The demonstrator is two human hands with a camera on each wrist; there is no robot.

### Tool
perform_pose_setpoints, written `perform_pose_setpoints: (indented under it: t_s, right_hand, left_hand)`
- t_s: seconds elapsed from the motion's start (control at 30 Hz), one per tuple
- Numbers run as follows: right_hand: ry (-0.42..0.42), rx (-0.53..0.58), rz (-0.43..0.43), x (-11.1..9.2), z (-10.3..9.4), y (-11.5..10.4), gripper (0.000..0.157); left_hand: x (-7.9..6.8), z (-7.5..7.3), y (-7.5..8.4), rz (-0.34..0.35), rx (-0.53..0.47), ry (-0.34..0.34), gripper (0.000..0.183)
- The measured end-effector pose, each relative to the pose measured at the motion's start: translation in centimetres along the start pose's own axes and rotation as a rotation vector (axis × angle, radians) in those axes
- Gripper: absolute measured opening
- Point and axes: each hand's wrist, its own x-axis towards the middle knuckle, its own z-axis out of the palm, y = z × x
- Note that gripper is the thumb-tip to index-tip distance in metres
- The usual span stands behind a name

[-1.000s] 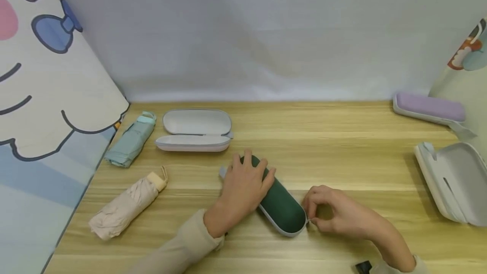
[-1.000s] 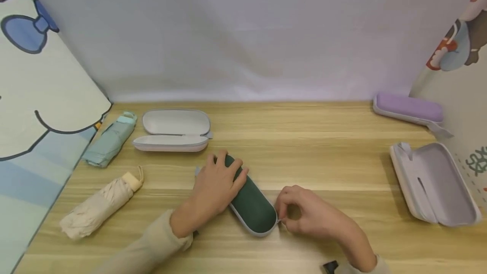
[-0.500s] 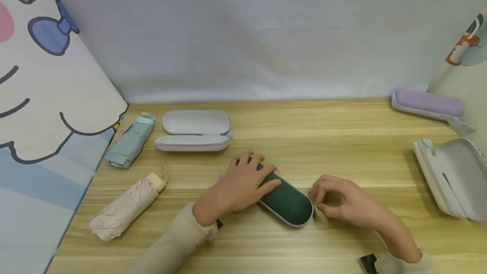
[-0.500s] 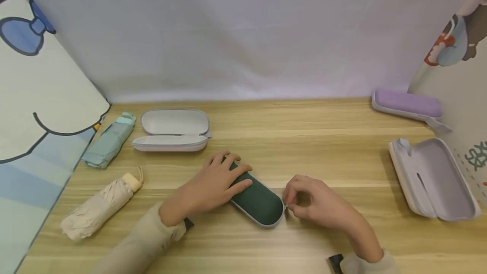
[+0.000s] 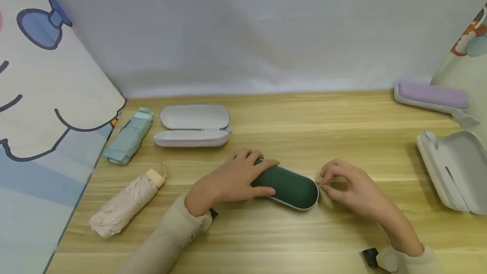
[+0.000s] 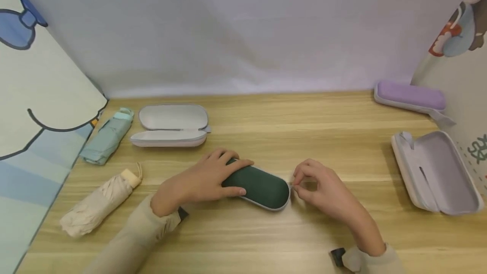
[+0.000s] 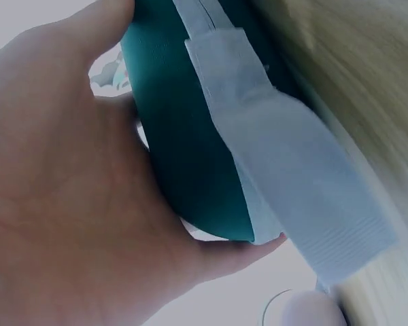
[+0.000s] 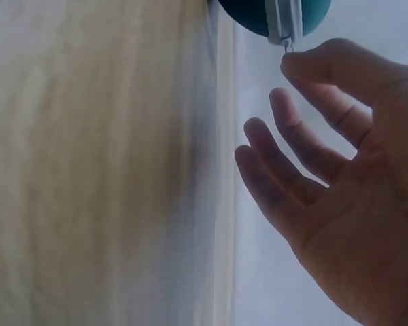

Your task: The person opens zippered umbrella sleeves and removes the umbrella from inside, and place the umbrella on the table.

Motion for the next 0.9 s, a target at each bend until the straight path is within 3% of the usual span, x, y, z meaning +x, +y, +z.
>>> perform_pose_setpoints:
  t_s: [0.37, 0.6, 0.9]
  right_hand:
    - [0.014, 0.032, 0.030, 0.04, -0.01, 0.32, 0.032]
    - [0.006, 0.040, -0.006, -0.03, -0.16, 0.42, 0.024]
    - [-0.027, 0.039, -0.020, -0.33, -0.33, 0.31, 0.032]
  left_hand:
    - [0.09, 0.11, 0.64, -0.081, 0.056, 0.016, 0.074]
    - [-0.03, 0.14, 0.89, -0.094, 0.065, 0.031, 0.075]
    - [-0.03, 0.40, 0.91, -0.086, 0.075, 0.036, 0.074]
